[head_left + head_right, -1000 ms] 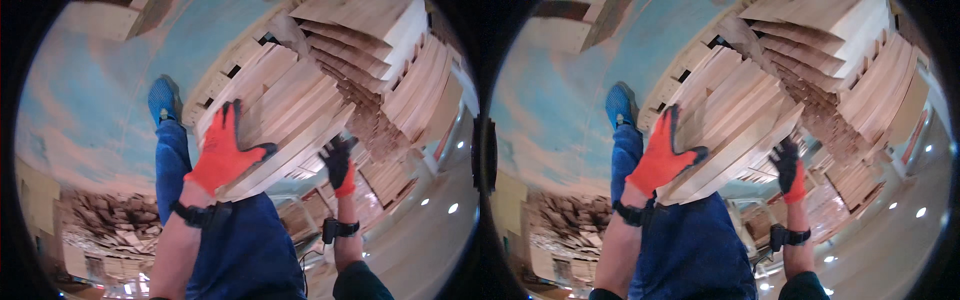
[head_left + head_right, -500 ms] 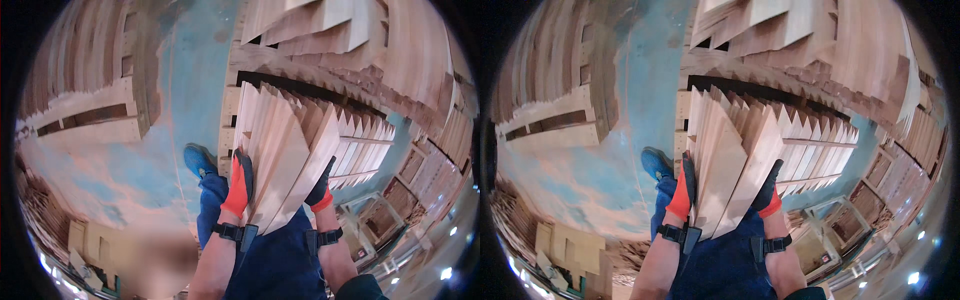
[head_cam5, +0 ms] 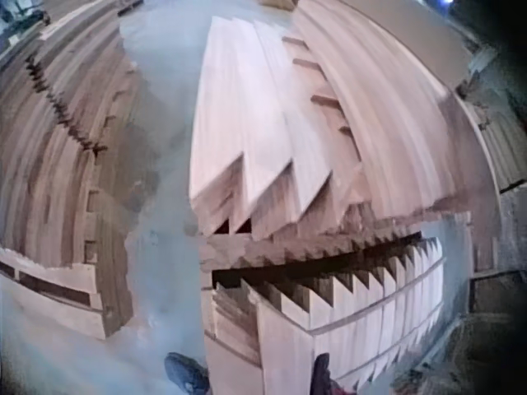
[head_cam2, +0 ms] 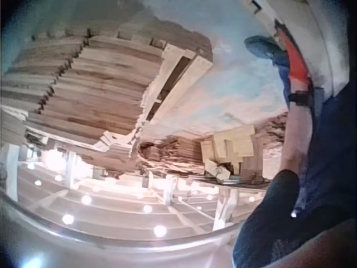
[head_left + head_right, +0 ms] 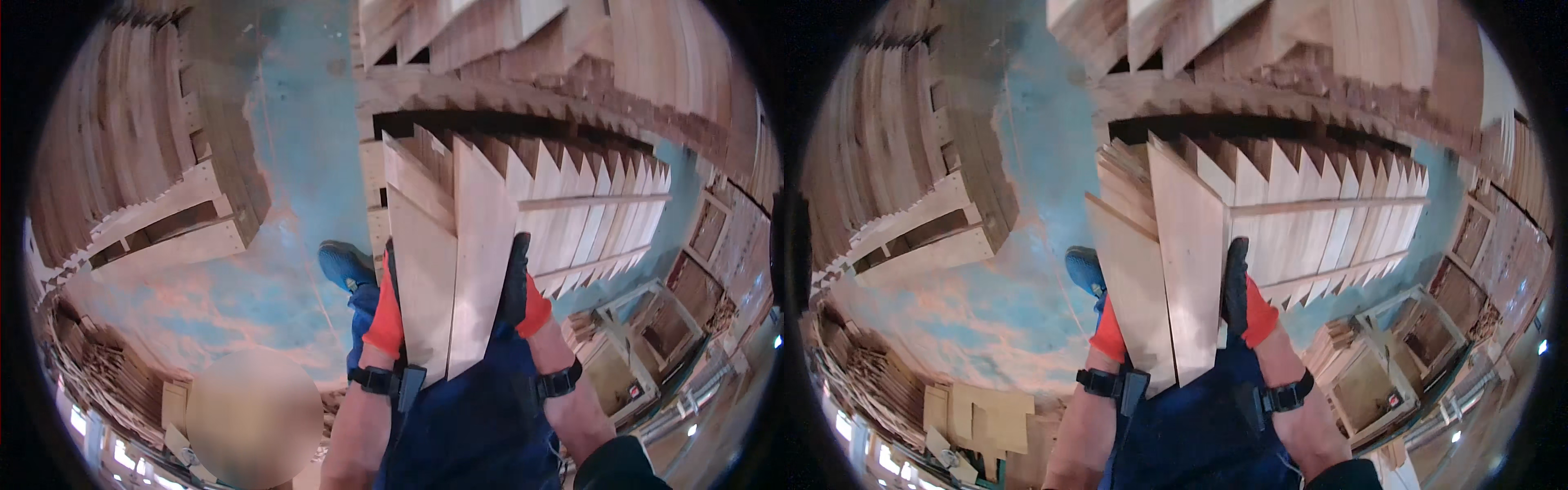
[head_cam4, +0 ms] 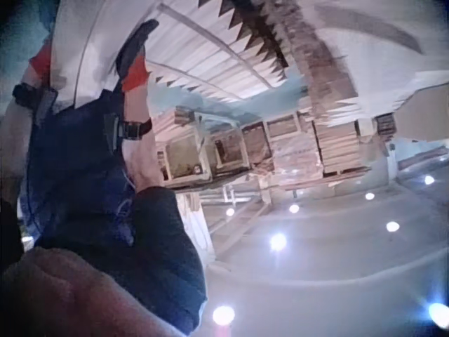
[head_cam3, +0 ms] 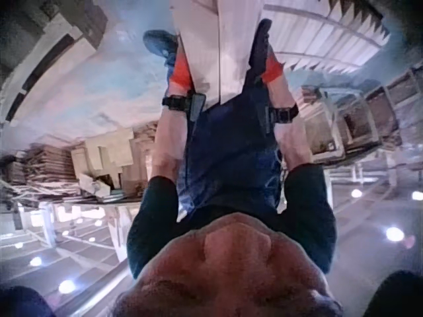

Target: The person cuts thin wooden strips using a table saw in a workshop. They repeatedly pick up strips, align them against a guide, and push them through the saw blade to trim them to size.

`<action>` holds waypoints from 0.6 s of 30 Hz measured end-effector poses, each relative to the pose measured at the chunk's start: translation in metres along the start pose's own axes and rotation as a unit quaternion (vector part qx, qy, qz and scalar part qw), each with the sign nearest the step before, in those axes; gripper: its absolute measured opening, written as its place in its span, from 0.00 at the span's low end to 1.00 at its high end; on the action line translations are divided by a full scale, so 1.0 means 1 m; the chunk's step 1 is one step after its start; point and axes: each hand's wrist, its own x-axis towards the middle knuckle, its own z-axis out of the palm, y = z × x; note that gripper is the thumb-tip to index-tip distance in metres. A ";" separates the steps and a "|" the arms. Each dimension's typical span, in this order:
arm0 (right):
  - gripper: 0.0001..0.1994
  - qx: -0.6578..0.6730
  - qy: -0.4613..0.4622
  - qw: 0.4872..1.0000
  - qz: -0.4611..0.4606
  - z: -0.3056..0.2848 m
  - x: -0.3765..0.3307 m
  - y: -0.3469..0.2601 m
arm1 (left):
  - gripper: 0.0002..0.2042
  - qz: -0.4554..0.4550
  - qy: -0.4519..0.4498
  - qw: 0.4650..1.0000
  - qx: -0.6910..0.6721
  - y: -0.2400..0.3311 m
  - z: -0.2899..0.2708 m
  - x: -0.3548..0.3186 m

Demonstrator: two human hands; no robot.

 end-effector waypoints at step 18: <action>0.30 0.597 0.036 0.797 0.088 -0.044 -0.041 0.262 | 0.28 0.334 -0.125 0.700 0.619 0.167 0.148 -0.023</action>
